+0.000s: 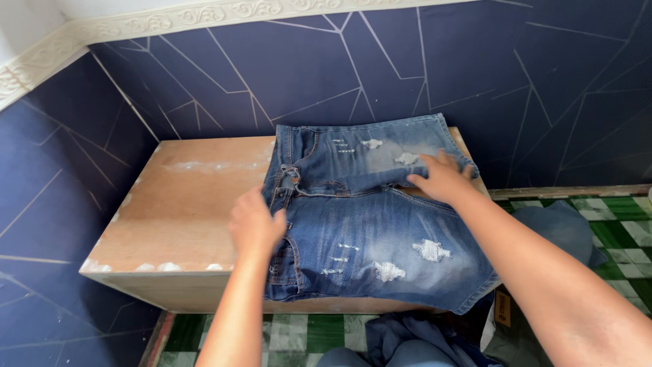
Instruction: The person folds multiple garments on a wooden chest. They handle a pair of light blue jeans, a pair of dark green trousers, and two additional pairs of jeans, folding each item neatly and placing them aside on the floor.
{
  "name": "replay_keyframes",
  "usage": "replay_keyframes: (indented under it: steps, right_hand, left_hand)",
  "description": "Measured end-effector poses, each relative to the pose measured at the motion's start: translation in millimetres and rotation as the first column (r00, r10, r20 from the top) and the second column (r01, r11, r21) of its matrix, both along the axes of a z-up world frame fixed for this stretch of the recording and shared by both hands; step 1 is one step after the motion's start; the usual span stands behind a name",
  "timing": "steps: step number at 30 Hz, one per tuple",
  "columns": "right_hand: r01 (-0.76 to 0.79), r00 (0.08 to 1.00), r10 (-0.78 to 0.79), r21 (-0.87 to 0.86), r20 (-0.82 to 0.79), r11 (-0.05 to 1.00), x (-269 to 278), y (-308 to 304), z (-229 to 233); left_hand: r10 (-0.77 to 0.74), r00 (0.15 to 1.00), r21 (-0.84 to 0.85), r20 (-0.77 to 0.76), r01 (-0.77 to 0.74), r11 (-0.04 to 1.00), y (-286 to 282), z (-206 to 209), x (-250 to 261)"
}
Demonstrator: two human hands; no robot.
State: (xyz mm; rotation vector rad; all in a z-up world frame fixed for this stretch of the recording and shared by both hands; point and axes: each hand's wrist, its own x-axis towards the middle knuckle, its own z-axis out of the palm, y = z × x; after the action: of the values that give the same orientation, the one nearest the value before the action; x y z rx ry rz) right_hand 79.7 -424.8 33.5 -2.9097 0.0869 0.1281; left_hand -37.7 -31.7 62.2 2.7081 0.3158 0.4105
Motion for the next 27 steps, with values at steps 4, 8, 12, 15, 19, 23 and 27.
replay_keyframes:
  steps: [4,8,12,15,19,23,27]
  right_hand:
    - [0.018,0.996,-0.020,-0.021,-0.087,1.000,-10,-32,-8]
    - [-0.070,0.985,0.050,-0.122,-0.163,0.990,-23,-38,-16]
    - [-0.045,0.983,0.010,-0.190,-0.182,0.981,-23,-32,-18]
    - [-0.043,0.983,0.008,-0.193,-0.181,0.980,-18,-31,-18]
    - [-0.031,0.981,0.000,-0.156,-0.194,0.987,-6,-30,-19]
    - [-0.054,0.985,0.025,-0.162,-0.173,0.985,7,-32,-22]
    - [-0.064,0.986,0.036,-0.169,-0.161,0.984,16,-32,-20]
  left_hand:
    - [-0.483,0.867,0.172,0.122,0.461,0.871,-39,-4,12]
    - [-0.497,0.864,0.206,-0.079,0.502,0.840,-82,-27,28]
    - [-0.359,0.886,0.156,-0.293,0.415,0.896,-92,-39,35]
    - [-0.352,0.877,0.130,-0.328,0.411,0.902,-91,-38,40]
    - [-0.333,0.864,0.115,-0.377,0.401,0.909,-91,-29,49]
    - [-0.322,0.842,0.094,-0.432,0.397,0.913,-91,-23,58]
    - [-0.324,0.833,0.092,-0.448,0.403,0.910,-88,-24,66]
